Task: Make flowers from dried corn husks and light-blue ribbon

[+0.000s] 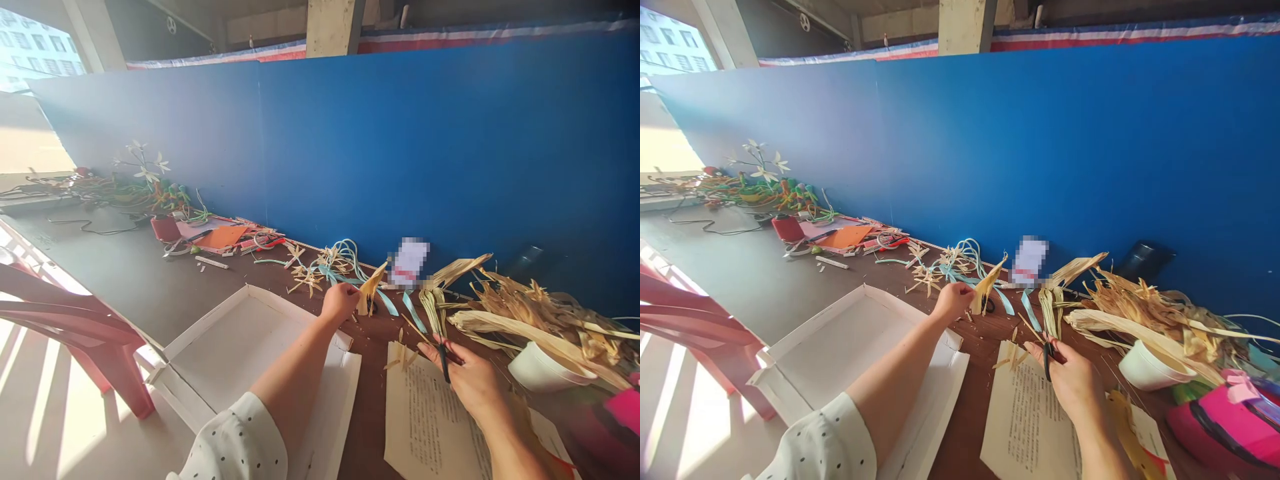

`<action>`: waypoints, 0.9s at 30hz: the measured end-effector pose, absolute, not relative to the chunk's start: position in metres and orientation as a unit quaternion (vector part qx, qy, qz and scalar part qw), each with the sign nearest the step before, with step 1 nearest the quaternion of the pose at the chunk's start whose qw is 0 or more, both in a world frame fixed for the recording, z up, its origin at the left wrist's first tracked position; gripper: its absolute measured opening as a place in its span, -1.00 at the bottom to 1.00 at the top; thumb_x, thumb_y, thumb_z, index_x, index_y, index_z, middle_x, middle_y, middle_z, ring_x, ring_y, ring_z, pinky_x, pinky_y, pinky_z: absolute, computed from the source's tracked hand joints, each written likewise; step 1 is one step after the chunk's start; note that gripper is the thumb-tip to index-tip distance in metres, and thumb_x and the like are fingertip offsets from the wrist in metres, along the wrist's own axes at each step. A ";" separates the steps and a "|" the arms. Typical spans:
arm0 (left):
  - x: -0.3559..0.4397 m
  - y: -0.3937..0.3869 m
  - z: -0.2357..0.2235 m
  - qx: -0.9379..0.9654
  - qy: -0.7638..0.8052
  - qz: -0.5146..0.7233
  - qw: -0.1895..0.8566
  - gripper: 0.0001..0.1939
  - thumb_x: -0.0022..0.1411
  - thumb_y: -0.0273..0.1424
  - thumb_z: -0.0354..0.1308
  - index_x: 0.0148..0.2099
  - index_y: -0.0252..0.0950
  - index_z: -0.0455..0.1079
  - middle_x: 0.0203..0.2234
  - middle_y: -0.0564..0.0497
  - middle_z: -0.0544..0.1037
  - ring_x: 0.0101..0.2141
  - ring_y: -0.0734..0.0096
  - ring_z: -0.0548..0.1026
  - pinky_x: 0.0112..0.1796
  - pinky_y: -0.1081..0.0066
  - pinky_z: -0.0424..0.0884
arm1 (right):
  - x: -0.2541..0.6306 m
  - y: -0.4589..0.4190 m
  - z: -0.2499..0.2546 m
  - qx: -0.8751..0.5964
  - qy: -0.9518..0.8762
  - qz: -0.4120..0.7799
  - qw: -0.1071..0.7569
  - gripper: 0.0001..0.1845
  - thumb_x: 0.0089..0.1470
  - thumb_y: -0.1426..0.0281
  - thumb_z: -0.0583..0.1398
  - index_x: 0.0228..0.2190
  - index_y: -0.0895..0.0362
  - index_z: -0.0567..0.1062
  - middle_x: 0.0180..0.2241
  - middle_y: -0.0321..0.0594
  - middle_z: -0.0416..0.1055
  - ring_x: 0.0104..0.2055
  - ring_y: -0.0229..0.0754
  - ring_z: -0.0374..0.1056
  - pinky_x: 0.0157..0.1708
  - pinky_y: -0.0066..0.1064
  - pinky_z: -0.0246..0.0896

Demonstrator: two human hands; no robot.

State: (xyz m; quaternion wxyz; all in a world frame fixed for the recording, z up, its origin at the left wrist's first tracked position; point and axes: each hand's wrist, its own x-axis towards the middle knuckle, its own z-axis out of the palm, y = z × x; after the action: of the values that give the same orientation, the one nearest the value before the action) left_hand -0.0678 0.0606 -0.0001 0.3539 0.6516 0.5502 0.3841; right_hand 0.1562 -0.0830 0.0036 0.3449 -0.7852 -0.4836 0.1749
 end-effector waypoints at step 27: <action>-0.051 0.041 0.001 0.723 0.552 0.295 0.293 -0.74 0.11 -0.34 0.08 -0.16 -0.25 0.47 -0.31 -0.02 0.56 -0.32 0.38 0.48 -0.26 0.47 0.34 | 0.196 -0.090 0.010 -0.883 -0.397 0.160 0.192 -0.70 -0.19 0.08 0.20 -0.62 0.05 0.42 -0.68 -0.20 0.42 -0.59 -0.03 0.38 -0.56 -0.32 0.14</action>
State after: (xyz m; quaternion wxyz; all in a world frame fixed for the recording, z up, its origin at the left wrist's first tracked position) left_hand -0.0509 0.0407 0.0010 0.2927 0.7226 0.5524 0.2951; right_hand 0.1959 -0.0903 0.0096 0.1924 -0.8831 -0.3971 0.1596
